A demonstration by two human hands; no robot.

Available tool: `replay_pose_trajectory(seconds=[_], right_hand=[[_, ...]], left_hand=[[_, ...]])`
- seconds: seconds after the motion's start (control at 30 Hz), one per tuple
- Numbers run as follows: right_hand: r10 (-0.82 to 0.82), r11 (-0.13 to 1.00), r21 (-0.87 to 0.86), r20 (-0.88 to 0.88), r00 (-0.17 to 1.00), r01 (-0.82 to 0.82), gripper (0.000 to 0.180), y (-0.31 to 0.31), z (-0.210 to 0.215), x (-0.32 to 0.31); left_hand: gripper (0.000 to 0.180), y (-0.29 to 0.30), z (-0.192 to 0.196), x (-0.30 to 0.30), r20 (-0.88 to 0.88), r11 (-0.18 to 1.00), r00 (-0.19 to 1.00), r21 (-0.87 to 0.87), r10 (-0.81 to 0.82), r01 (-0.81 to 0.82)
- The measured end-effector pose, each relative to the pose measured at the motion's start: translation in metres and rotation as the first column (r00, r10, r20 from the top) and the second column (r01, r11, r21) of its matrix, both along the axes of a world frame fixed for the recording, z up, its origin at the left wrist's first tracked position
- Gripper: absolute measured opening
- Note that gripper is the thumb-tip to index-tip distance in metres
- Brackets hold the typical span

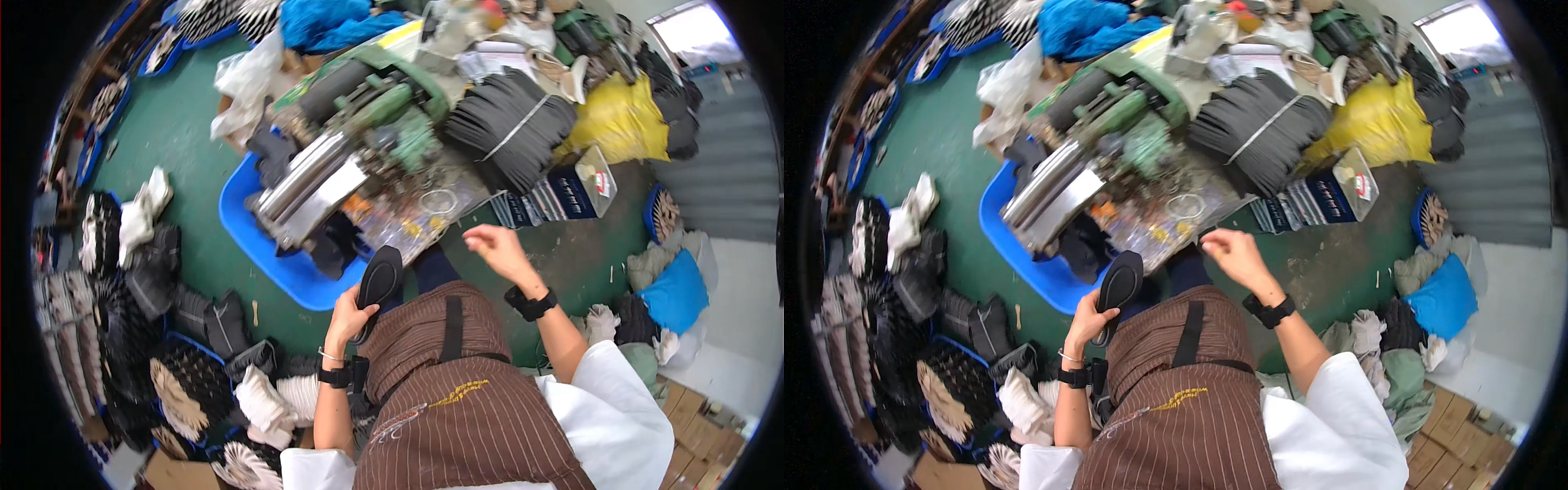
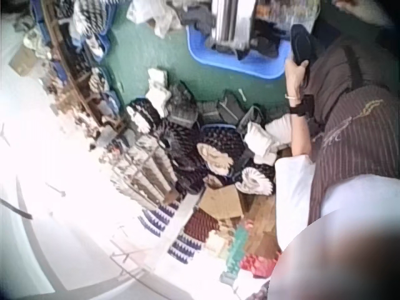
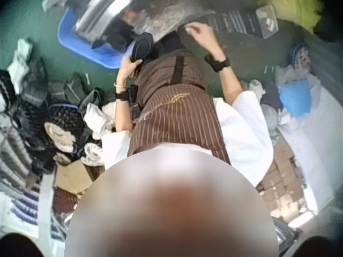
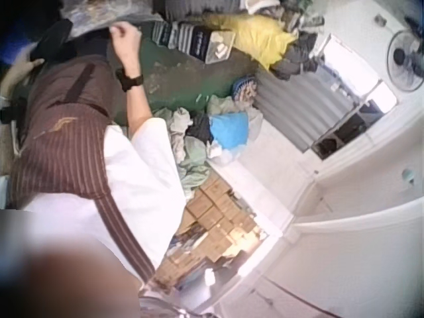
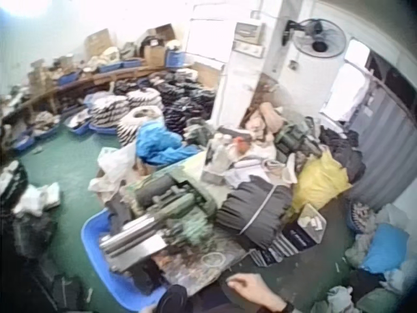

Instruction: The recorder is sorting and stacking shoe insoles at a workstation in a shoe manufacturing facility.

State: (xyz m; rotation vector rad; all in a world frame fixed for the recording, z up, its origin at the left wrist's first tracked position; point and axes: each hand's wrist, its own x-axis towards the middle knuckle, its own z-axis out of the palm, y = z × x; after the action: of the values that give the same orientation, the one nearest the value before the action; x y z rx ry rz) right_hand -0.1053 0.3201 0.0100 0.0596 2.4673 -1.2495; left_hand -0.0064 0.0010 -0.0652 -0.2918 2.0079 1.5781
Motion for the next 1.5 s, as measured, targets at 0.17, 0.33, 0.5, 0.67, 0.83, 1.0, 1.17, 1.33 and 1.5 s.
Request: replay_pose_trajectory(seconds=[0.17, 0.33, 0.5, 0.67, 0.83, 1.0, 1.17, 1.33, 1.5], right_hand=[[-0.151, 0.986, 0.027, -0.301, 0.942, 0.166, 0.019, 0.101, 0.043, -0.088], [-0.164, 0.976, 0.066, -0.413, 0.896, 0.209, 0.025, 0.174, 0.054, -0.195], [0.158, 0.935, 0.352, -0.313, 0.937, -0.040, 0.058, 0.185, 0.021, -0.281], [0.322, 0.835, 0.486, -0.052, 0.945, -0.258, 0.087, 0.201, -0.010, -0.323], [0.371, 0.842, 0.386, 0.095, 0.924, -0.378, 0.101, 0.203, -0.022, -0.340], [0.374, 0.859, 0.338, 0.099, 0.922, -0.385, 0.100, 0.205, -0.023, -0.340], [0.365, 0.864, 0.352, 0.054, 0.929, -0.360, 0.095, 0.207, -0.031, -0.342], [0.338, 0.843, 0.432, 0.039, 0.941, -0.321, 0.086, 0.201, -0.004, -0.344], [0.420, 0.763, 0.572, -0.083, 0.904, -0.302, 0.082, 0.178, -0.015, -0.333]], left_hand=[[0.043, 0.067, -0.023, -0.076, 0.072, 0.960, 0.997, 0.280, -0.029, 0.008], [0.037, 0.131, -0.090, -0.141, 0.102, 0.925, 0.967, 0.283, 0.234, -0.253], [0.055, 0.152, -0.134, -0.151, 0.031, 0.911, 0.913, -0.086, 0.407, -0.403], [0.071, 0.176, -0.102, -0.152, -0.165, 0.840, 0.877, -0.253, 0.452, -0.480], [0.060, 0.204, -0.064, -0.150, -0.424, 0.602, 0.875, -0.643, 0.235, -0.474], [0.027, 0.294, 0.063, -0.236, -0.746, 0.875, 0.664, -0.356, -0.055, -0.328], [0.066, 0.350, 0.061, -0.318, -0.605, 0.732, 0.621, -0.677, -0.498, -0.072], [0.066, 0.353, 0.043, -0.322, -0.539, 0.674, 0.656, -0.736, -0.528, -0.062], [0.066, 0.355, 0.041, -0.318, -0.578, 0.713, 0.667, -0.694, -0.470, -0.100]])
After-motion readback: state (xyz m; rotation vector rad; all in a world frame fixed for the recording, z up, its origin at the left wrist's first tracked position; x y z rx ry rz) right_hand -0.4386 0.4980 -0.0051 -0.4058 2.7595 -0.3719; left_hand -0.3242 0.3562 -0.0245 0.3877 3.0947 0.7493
